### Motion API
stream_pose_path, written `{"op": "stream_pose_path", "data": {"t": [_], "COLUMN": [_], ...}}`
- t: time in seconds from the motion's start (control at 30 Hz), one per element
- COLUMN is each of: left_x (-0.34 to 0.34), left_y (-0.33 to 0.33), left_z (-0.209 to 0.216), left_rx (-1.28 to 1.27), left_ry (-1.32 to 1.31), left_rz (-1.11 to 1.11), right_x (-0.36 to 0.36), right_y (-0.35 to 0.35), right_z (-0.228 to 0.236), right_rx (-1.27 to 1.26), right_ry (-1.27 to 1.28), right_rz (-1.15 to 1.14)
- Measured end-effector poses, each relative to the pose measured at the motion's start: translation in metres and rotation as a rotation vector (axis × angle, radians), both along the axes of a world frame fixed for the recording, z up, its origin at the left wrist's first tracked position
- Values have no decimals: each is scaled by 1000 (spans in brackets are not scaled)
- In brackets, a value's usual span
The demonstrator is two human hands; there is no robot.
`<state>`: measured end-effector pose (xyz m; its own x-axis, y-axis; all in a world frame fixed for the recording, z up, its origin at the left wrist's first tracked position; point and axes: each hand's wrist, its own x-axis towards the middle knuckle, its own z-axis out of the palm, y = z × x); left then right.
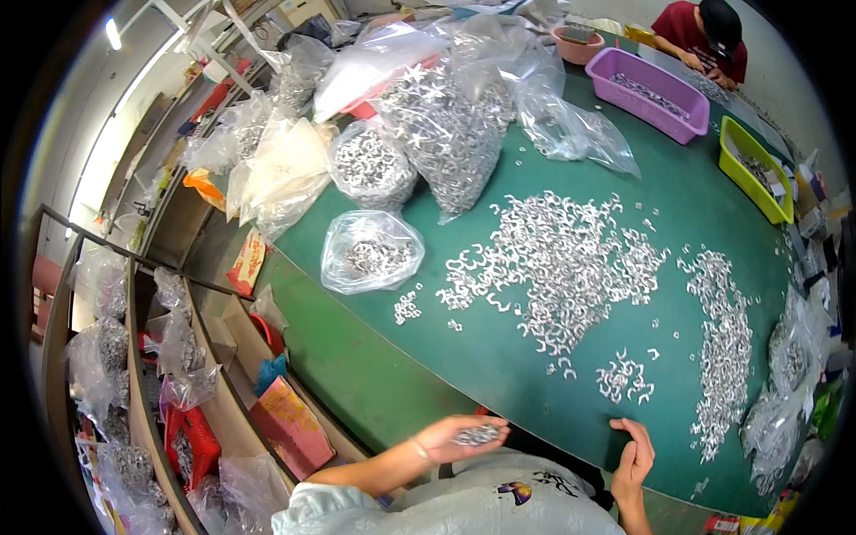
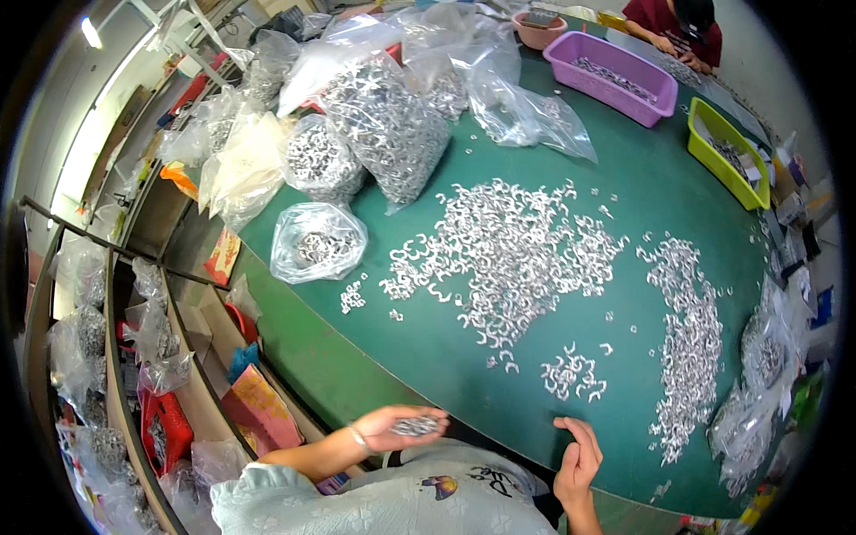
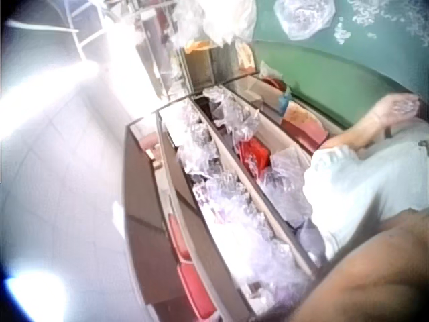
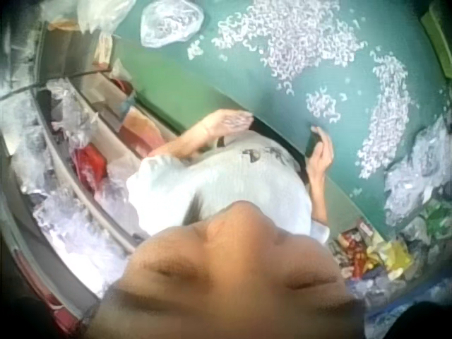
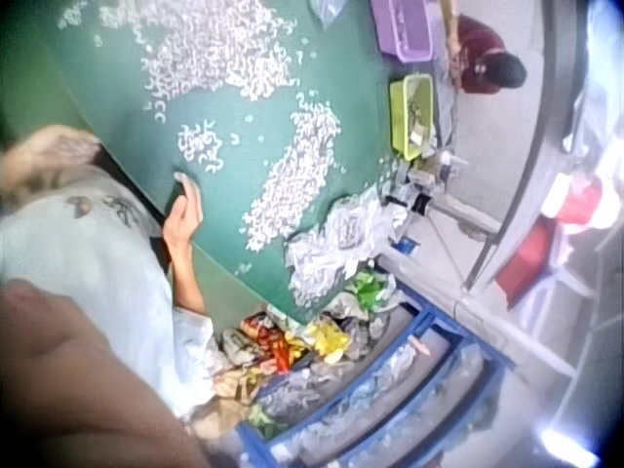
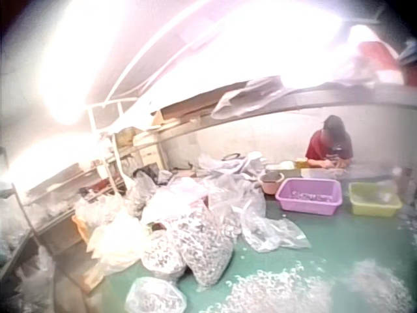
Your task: The person sorts small, star-shaped metal hardware parts by hand on a green workstation, moving them between piles and a small container.
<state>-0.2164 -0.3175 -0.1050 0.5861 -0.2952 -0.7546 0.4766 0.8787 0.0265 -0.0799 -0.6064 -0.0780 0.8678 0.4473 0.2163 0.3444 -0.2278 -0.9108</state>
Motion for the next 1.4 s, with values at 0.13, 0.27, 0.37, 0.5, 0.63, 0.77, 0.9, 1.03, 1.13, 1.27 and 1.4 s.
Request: {"op": "stream_pose_path", "data": {"t": [0.13,0.27,0.37,0.5,0.63,0.77,0.9,1.03,1.13,1.27,1.4], "left_x": [21,102,175,227,239,221,185,82,47,23,36], "left_y": [70,158,242,330,325,332,164,51,-16,-69,-75], "left_z": [85,140,146,101,79,107,158,121,60,-45,-58], "left_rx": [-11,240,817,2337,3090,3001,1934,765,215,-232,-501], "left_ry": [-337,-480,-653,-354,-32,-39,-637,-1079,-673,-277,-410], "left_rz": [434,983,1075,674,-286,-360,553,-279,-661,-419,-326], "right_x": [0,4,5,7,5,9,15,43,74,88,63], "right_y": [3,1,2,5,3,7,-1,0,16,33,43], "right_z": [-3,-2,-1,-1,-2,3,-1,10,13,-11,-6], "right_rx": [-63,-91,-93,-58,-36,6,0,-295,-489,-583,-529], "right_ry": [24,-23,-29,-20,-33,8,-5,-159,-238,-246,-221], "right_rz": [-24,-1,22,45,19,32,-58,-204,-163,-60,112]}}
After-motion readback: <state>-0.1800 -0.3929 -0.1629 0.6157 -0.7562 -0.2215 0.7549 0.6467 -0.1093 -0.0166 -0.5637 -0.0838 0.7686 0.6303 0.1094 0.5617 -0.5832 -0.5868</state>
